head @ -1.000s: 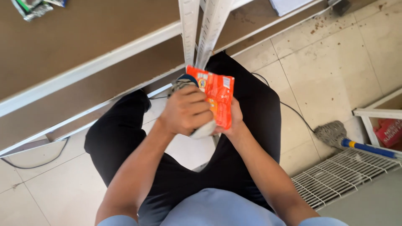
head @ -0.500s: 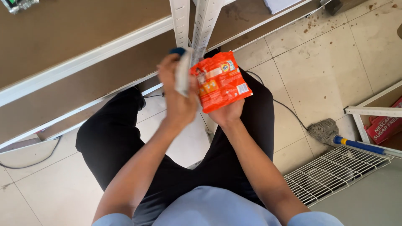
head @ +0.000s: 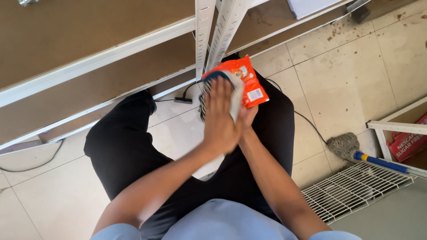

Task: Wiping down individual detergent packets with a cloth and organizing them on storage shelves.

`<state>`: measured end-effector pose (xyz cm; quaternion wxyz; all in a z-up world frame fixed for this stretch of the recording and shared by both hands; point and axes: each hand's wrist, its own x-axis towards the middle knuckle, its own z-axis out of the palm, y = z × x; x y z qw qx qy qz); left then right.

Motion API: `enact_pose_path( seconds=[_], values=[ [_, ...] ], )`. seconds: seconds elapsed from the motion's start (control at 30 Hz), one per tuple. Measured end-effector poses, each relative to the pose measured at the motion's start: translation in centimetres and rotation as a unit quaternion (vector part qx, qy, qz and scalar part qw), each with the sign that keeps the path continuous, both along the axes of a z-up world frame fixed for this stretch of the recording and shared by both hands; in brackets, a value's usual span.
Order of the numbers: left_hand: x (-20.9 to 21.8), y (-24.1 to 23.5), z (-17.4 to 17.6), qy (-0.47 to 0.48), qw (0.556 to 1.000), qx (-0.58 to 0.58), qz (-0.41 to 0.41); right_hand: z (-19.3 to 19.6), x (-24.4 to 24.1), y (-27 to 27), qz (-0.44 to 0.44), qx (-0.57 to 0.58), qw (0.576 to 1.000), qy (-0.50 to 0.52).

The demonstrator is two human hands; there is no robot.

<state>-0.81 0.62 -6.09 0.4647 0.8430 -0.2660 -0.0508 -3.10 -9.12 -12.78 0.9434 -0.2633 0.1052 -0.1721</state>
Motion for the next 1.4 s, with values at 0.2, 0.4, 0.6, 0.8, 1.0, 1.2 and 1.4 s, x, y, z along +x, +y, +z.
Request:
enact_pose_path(
  seconds=[0.2,0.4,0.6,0.8,1.0,1.2,1.4],
  values=[
    [0.9,0.4,0.6,-0.051,0.988,0.094,-0.116,-1.1,-1.4,-1.3,0.047,0.043,0.997,-0.042],
    [-1.0,1.0,0.9,-0.047,0.994,0.053,-0.082,-2.8,-1.4,-1.7,0.037,0.05,0.998,-0.013],
    [-0.1,0.5,0.4,-0.06,0.985,0.076,-0.141,1.5,-1.6,-0.9,0.01,0.051,0.999,0.015],
    [-0.7,1.0,0.5,-0.012,0.998,0.035,-0.059,-1.3,-1.5,-1.3,-0.024,0.002,0.999,0.032],
    [-1.0,1.0,1.0,-0.064,0.976,0.102,-0.182,-2.7,-2.8,-2.6,0.045,0.129,0.989,-0.051],
    [0.4,1.2,0.0,-0.021,0.998,-0.02,-0.059,0.7,-1.3,-0.3,-0.018,-0.008,0.999,0.041],
    [-2.8,1.5,2.1,-0.065,0.969,0.105,-0.213,1.3,-2.4,-1.8,0.026,0.077,0.996,-0.028]
  ],
)
